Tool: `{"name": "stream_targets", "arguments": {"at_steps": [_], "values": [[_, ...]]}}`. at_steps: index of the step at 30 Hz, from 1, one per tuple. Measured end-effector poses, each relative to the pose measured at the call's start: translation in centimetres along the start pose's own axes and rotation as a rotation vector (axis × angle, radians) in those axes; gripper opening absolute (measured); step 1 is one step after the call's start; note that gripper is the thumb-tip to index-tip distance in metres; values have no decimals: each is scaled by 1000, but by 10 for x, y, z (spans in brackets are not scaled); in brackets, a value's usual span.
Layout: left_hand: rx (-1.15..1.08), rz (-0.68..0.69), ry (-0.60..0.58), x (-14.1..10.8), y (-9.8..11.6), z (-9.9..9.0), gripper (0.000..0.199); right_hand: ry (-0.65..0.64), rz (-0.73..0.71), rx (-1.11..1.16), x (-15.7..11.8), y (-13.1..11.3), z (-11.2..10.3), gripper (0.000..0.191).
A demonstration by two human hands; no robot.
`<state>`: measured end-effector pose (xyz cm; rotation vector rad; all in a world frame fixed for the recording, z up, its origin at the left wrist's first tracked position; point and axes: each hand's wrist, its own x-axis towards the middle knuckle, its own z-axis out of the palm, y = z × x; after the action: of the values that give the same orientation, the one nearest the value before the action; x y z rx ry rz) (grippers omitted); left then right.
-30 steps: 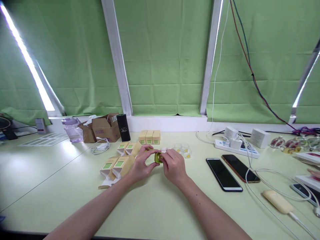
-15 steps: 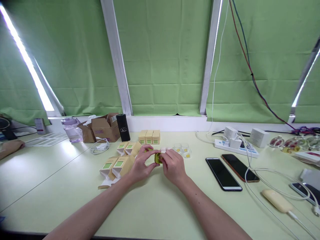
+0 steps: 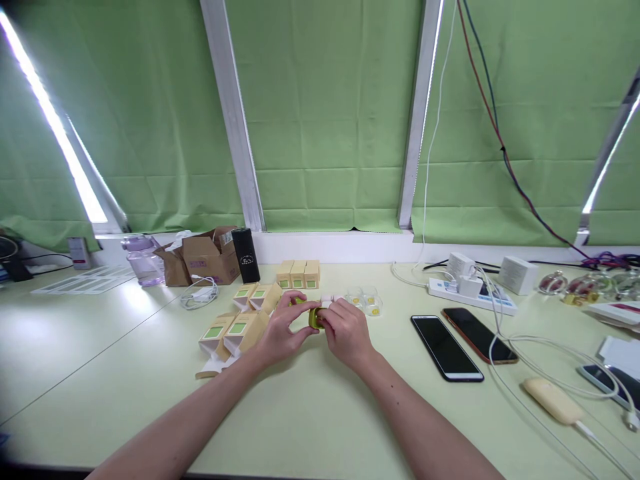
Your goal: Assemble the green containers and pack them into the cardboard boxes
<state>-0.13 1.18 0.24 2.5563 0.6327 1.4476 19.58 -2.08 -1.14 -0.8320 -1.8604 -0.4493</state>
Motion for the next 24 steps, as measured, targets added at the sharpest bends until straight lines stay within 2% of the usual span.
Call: {"name": "stream_targets", "arguments": {"at_steps": [8, 17, 24], "values": [[4, 5, 6, 0, -2, 0, 47, -50, -2, -1, -1, 3, 0, 23], [19, 3, -13, -1, -4, 1, 47, -32, -40, -12, 0, 5, -1, 22], [53, 6, -16, 3, 0, -3, 45, -83, -29, -19, 1, 7, -6, 22]]}}
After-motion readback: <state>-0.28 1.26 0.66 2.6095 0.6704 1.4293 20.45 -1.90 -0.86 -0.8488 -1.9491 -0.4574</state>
